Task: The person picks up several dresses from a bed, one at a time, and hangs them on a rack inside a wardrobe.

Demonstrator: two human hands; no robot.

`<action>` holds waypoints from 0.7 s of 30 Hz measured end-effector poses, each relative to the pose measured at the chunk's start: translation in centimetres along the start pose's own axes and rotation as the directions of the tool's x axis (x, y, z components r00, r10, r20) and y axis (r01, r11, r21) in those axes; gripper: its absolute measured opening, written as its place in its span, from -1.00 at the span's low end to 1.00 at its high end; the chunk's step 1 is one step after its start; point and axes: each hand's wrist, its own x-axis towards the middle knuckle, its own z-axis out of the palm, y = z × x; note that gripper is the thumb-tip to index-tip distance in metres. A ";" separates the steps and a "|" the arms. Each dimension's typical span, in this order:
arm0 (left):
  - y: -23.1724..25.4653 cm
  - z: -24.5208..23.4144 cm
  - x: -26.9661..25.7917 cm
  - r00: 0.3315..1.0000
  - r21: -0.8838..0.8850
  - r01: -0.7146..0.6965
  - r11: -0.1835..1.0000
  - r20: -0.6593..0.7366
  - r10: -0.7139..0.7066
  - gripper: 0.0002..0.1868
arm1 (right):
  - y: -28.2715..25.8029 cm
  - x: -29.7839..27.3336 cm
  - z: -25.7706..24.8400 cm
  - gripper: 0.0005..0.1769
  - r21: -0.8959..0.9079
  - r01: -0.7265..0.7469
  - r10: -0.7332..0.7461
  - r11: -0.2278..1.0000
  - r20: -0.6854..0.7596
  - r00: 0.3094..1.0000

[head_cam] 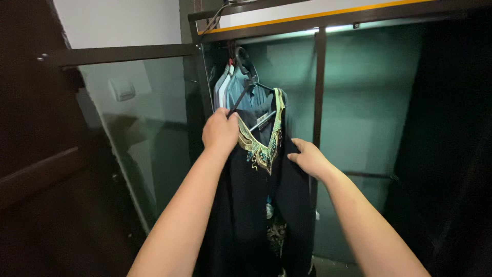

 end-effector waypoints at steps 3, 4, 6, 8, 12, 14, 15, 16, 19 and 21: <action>-1.1 4.1 3.7 0.999 -0.004 0.032 0.999 0.038 -0.032 -0.60 | 2.0 5.5 0.1 -0.28 0.006 -0.009 0.009 1.000 0.031 0.999; -1.4 5.7 4.7 0.998 -0.001 0.040 0.999 0.038 -0.040 -0.60 | 3.2 7.3 0.1 -0.28 0.006 -0.011 0.011 1.000 0.039 0.999; -1.4 8.5 8.2 1.000 0.010 0.011 1.000 0.000 -0.011 -0.61 | 5.0 12.1 -0.7 -0.28 0.135 0.039 -0.043 0.990 0.026 0.999; -1.2 11.3 12.0 1.000 0.041 -0.009 0.999 -0.022 0.010 -0.61 | 6.6 17.5 -1.8 -0.28 0.092 0.132 -0.130 0.987 -0.025 0.991; -1.9 16.2 18.6 0.994 0.036 -0.007 0.999 -0.108 0.011 -0.65 | 8.1 24.0 -2.0 -0.25 -0.074 0.272 -0.280 0.959 -0.141 0.950; -2.5 18.1 21.3 0.986 0.058 -0.044 0.997 -0.158 0.052 -0.65 | 7.8 25.8 -1.5 -0.27 -0.139 0.267 -0.289 0.954 -0.168 0.943; -2.7 19.3 22.5 0.973 0.075 -0.091 0.993 -0.205 0.105 -0.64 | 7.9 26.8 -1.4 -0.29 -0.209 0.257 -0.299 0.944 -0.205 0.932; -2.9 20.3 23.2 0.973 0.077 -0.089 0.993 -0.205 0.103 -0.64 | 8.1 27.4 -0.8 -0.29 -0.207 0.258 -0.299 0.944 -0.203 0.932; -2.7 21.4 26.0 0.989 0.095 -0.013 0.995 -0.145 0.027 -0.67 | 7.4 29.4 0.8 -0.36 -0.386 0.260 -0.364 0.885 -0.225 0.904; -2.7 22.1 27.6 0.987 0.160 -0.034 0.987 -0.151 0.059 -0.67 | 7.3 30.4 2.0 -0.39 -0.513 0.179 -0.343 0.840 -0.246 0.907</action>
